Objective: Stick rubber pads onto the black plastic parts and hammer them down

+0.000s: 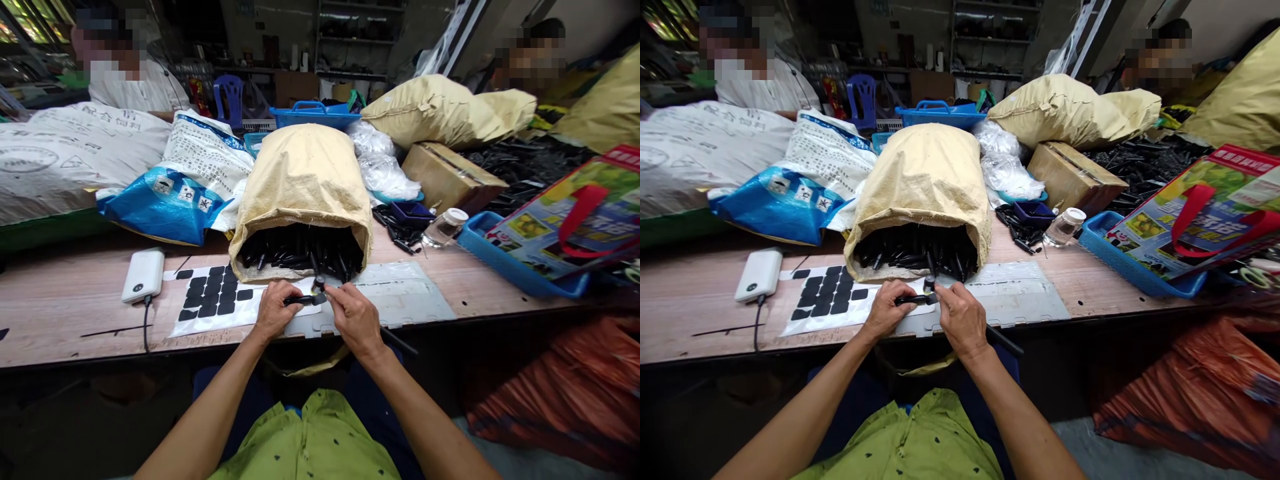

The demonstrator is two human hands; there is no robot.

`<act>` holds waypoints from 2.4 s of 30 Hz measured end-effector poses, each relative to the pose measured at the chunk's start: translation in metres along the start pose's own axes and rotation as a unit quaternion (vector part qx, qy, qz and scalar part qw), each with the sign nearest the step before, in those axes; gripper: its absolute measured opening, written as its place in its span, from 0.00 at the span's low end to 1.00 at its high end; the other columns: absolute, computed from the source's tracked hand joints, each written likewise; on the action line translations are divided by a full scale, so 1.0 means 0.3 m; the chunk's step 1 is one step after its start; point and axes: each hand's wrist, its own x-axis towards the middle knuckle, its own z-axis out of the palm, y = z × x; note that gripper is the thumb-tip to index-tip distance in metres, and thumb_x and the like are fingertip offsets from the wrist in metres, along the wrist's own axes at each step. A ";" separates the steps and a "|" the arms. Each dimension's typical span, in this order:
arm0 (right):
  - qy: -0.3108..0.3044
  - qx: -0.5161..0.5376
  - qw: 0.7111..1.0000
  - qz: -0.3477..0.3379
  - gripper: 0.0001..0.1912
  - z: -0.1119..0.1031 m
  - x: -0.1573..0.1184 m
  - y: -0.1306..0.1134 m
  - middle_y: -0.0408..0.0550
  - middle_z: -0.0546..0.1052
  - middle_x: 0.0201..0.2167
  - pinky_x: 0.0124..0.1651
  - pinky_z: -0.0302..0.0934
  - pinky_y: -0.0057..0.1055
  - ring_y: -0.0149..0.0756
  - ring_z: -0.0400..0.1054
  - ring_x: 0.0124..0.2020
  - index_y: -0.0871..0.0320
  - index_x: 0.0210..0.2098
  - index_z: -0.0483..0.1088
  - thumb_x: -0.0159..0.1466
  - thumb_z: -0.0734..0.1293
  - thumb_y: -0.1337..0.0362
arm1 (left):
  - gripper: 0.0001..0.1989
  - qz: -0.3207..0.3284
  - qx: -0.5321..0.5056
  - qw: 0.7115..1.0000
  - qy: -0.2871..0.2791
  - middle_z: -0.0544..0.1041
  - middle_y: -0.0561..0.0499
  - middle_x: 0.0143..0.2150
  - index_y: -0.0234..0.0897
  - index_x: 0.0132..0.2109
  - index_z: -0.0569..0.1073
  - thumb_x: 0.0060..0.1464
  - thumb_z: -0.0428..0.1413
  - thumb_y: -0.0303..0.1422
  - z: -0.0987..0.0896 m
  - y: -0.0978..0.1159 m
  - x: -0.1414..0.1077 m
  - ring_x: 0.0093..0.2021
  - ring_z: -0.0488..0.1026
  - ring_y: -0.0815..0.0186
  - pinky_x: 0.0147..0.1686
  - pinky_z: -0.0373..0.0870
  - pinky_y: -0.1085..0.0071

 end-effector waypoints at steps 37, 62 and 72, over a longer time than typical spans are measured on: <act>0.051 0.062 0.997 0.019 0.15 -0.004 -0.026 0.045 0.48 0.78 0.39 0.48 0.67 0.30 0.36 0.74 0.42 0.51 0.53 0.77 0.72 0.62 0.63 | 0.10 0.020 0.010 1.000 0.008 0.76 0.50 0.39 0.45 0.45 0.82 0.63 0.57 0.37 0.015 -0.035 -0.003 0.43 0.68 0.59 0.46 0.65 0.61; 0.020 0.002 0.993 -0.113 0.15 -0.072 -0.025 0.242 0.47 0.77 0.36 0.44 0.64 0.30 0.35 0.70 0.40 0.49 0.52 0.78 0.71 0.63 0.67 | 0.15 0.004 0.014 1.000 0.000 0.76 0.49 0.42 0.46 0.47 0.82 0.68 0.50 0.40 0.010 -0.027 0.002 0.44 0.69 0.60 0.48 0.64 0.62; -0.082 0.042 0.980 -0.175 0.14 -0.058 0.022 0.373 0.46 0.75 0.37 0.45 0.63 0.34 0.36 0.66 0.40 0.50 0.48 0.79 0.66 0.66 0.69 | 0.17 0.004 -0.049 0.999 0.003 0.77 0.49 0.44 0.43 0.46 0.80 0.70 0.47 0.39 -0.014 -0.024 0.002 0.47 0.71 0.60 0.52 0.64 0.62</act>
